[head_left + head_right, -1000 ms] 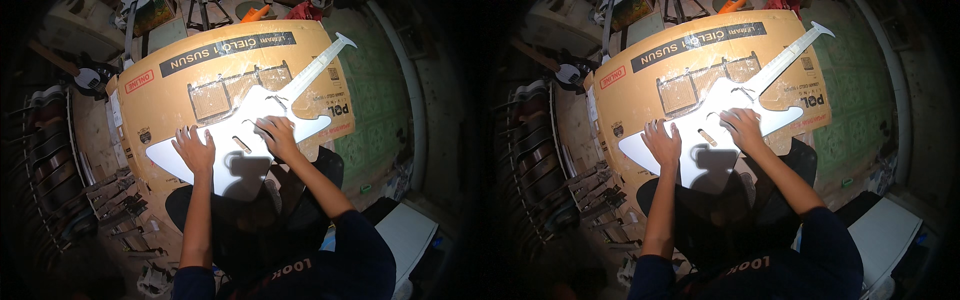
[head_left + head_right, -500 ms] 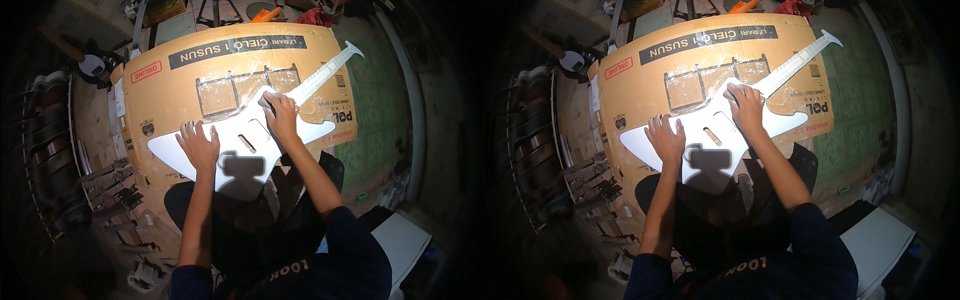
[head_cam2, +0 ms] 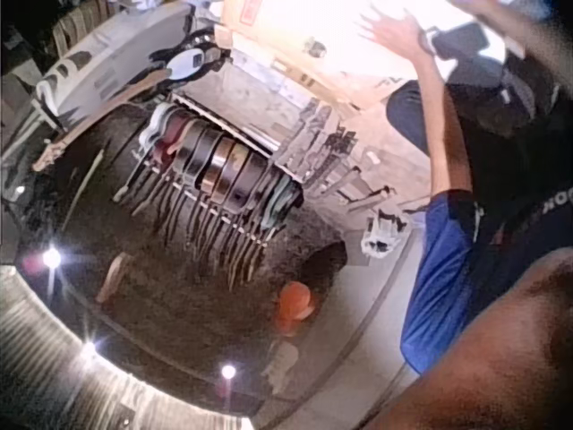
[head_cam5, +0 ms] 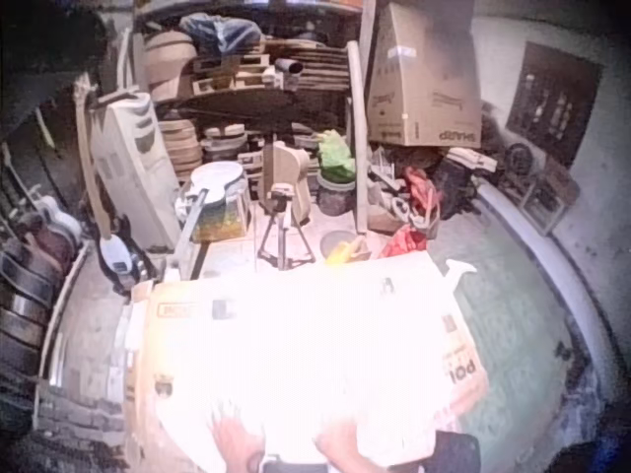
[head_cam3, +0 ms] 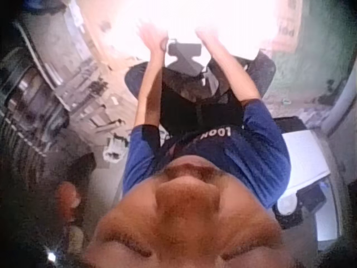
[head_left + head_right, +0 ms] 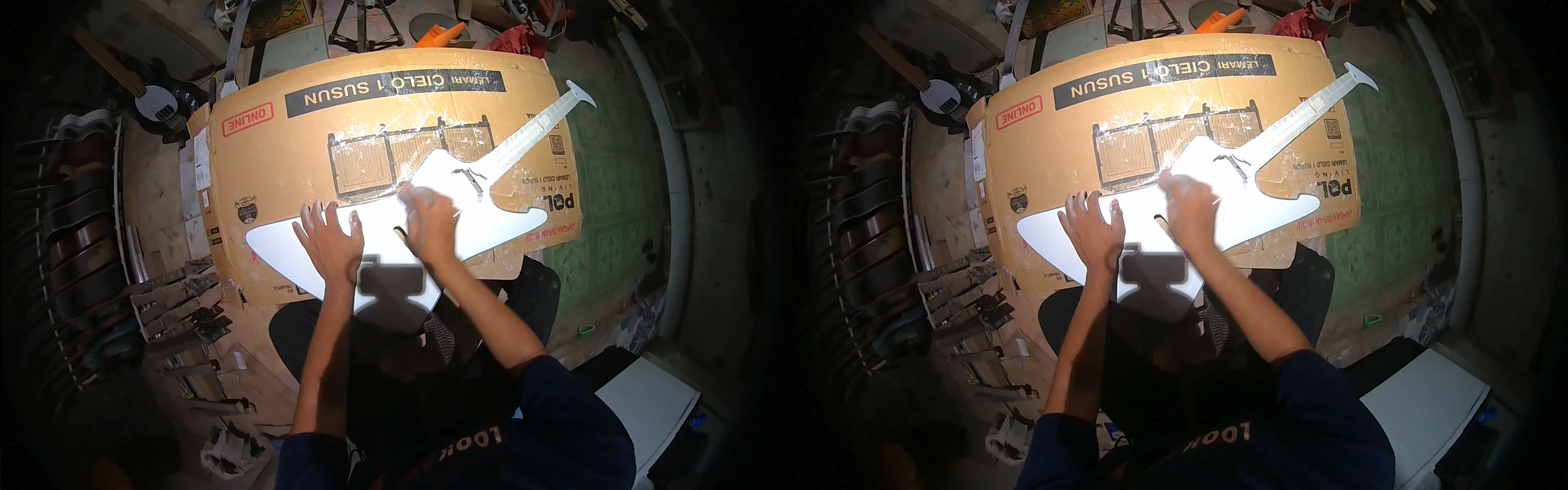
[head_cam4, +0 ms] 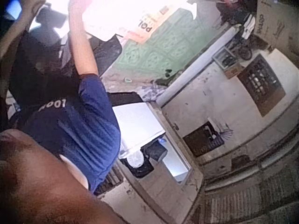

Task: The person sands the surface of a white electric guitar body using a sanding block. They work methodically across the main body and the neck, applying consistent pressure to smooth the finish. The guitar is placed on a cardboard box for support during the process.

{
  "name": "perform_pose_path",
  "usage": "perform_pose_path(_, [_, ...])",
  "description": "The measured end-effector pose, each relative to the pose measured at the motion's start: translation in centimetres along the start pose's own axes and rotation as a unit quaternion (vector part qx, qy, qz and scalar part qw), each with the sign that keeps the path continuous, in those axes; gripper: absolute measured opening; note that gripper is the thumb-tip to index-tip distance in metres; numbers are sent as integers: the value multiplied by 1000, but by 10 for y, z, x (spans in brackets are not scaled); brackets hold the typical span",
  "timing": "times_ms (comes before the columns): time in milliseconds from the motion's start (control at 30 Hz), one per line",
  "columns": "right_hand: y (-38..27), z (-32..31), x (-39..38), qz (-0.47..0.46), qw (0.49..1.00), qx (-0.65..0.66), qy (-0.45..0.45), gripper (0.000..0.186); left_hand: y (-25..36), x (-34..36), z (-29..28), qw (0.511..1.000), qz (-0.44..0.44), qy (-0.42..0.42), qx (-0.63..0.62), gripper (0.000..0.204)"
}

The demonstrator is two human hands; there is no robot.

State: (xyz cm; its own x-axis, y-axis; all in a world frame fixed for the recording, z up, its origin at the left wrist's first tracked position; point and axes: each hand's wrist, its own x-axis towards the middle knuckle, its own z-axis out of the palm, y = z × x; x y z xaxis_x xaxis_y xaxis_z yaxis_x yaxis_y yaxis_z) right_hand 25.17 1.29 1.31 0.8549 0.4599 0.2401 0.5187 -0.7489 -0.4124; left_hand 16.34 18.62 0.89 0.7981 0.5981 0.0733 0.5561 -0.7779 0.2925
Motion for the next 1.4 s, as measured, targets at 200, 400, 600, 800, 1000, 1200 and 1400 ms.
perform_pose_path(200, [20, -16, 25, -34, 997, 23, -72, 51, -4, -3, 0, 1000, -10, 12, -10, 50])
perform_pose_path(400, [0, -3, 18, 25, 1000, 3, 12, 43, -1, -2, -1, 1000, -4, 15, -3, 49])
perform_pose_path(600, [4, -1, 15, -58, 995, 17, -78, 40, -2, -2, -6, 1000, -17, -1, -16, 47])
perform_pose_path(800, [33, -14, 45, 81, 996, -8, 29, 59, 6, -1, -7, 1000, -20, -9, -17, 47])
perform_pose_path(1000, [22, -24, 11, -16, 999, 21, -38, 60, 0, -2, -3, 1000, -8, 1, 18, 46])
perform_pose_path(1200, [45, -35, -2, 61, 998, -11, 18, 54, 6, -2, -5, 1000, -11, -6, 13, 47])
perform_pose_path(1400, [83, -56, -75, 33, 999, -3, -29, 59, 2, -5, 0, 1000, -6, 2, 14, 46])
